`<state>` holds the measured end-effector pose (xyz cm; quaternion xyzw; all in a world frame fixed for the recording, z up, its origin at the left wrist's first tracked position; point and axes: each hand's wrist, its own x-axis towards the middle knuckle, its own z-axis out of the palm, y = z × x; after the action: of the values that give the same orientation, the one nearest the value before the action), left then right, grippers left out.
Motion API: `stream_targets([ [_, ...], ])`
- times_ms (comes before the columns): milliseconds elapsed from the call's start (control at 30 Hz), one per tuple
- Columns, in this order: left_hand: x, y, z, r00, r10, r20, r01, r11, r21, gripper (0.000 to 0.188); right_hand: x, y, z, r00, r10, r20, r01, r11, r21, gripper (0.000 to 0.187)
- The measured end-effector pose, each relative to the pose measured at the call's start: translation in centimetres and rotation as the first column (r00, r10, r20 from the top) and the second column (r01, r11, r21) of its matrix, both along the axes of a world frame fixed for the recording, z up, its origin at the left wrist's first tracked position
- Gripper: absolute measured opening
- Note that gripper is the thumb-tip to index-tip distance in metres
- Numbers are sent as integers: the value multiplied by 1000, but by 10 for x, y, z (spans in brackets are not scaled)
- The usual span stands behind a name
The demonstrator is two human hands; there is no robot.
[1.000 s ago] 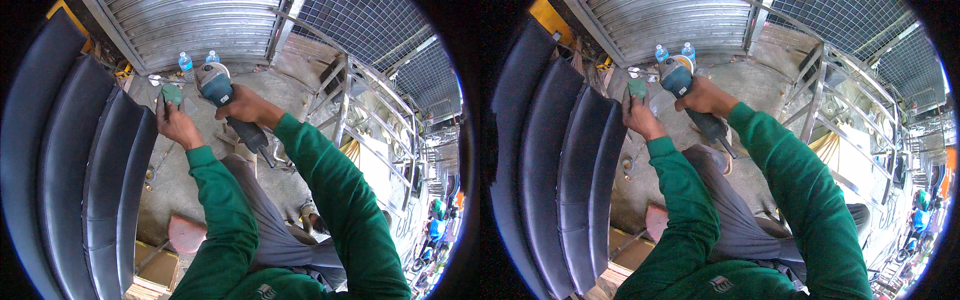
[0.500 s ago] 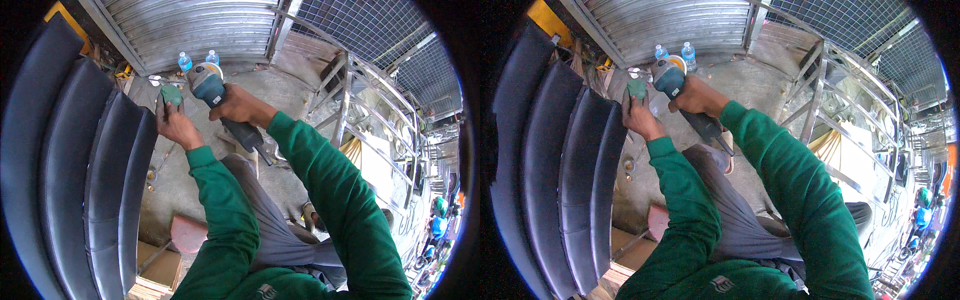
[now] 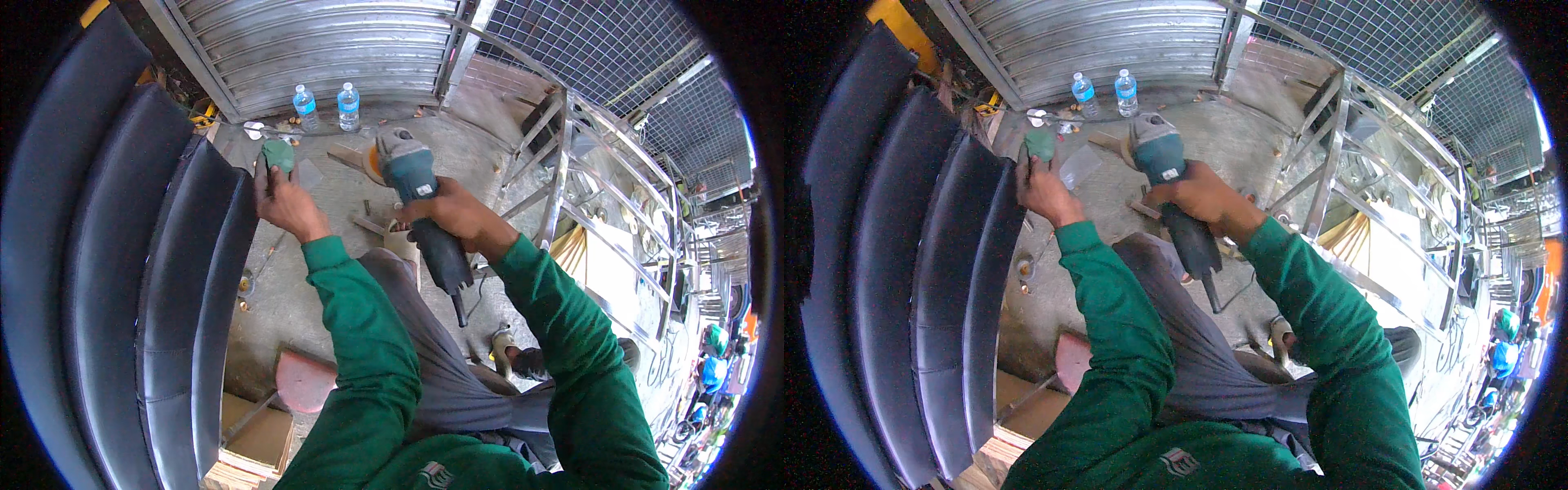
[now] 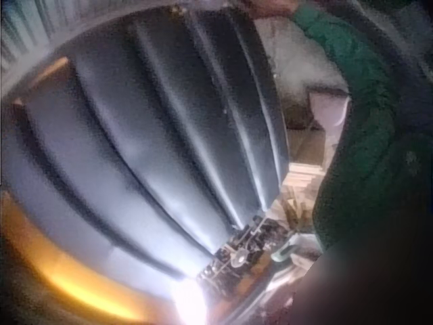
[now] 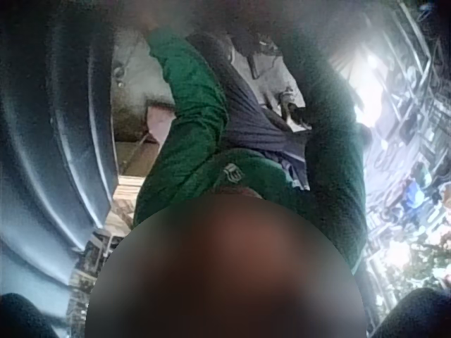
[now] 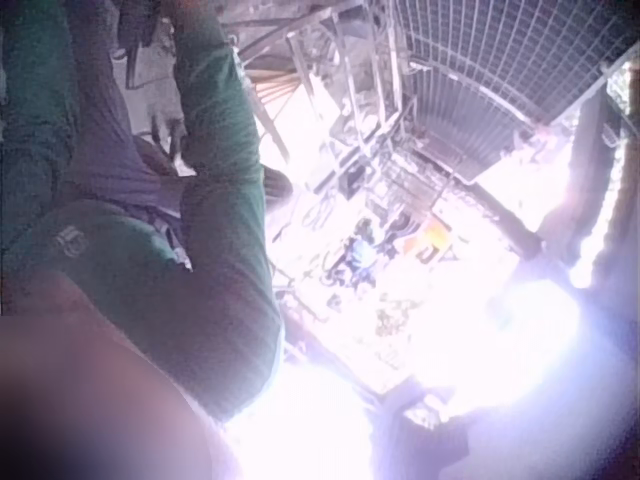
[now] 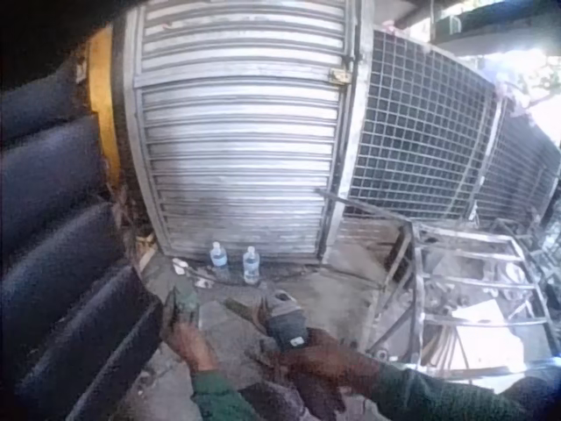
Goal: The person uses an angle grinder to smooth the edges of a rectangular metal frame. They hold the frame with one hand and operate the grinder with the other, moving along the frame's edges. The person then lifts and repositions the frame to continue grinding.
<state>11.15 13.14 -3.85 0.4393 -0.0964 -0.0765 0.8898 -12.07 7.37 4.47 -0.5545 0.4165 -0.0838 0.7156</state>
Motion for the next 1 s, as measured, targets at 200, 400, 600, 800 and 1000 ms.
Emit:
stream_targets([
  [200, 2, -6, -5, 994, -11, 112, 4, 998, 59, 36, 8, 14, 7, 1000, 2, -17, -3, 999, -49, 35],
  [400, 8, 0, -11, 996, -77, 41, 79, 996, -48, 38, 37, -5, 3, 998, 19, 56, -18, 1000, -23, 46],
  [600, 1, -6, -6, 995, -28, 92, 20, 997, 81, 38, -21, 2, 11, 979, -199, -43, 195, 978, -78, 39],
  [800, -10, -12, -3, 972, -11, 233, -35, 980, 194, 36, -42, 24, 6, 994, -104, -21, 102, 993, -67, 44],
  [1000, 0, -6, -9, 989, -6, 151, -18, 988, 154, 40, 18, 10, -5, 993, -115, 7, 116, 991, -69, 43],
])
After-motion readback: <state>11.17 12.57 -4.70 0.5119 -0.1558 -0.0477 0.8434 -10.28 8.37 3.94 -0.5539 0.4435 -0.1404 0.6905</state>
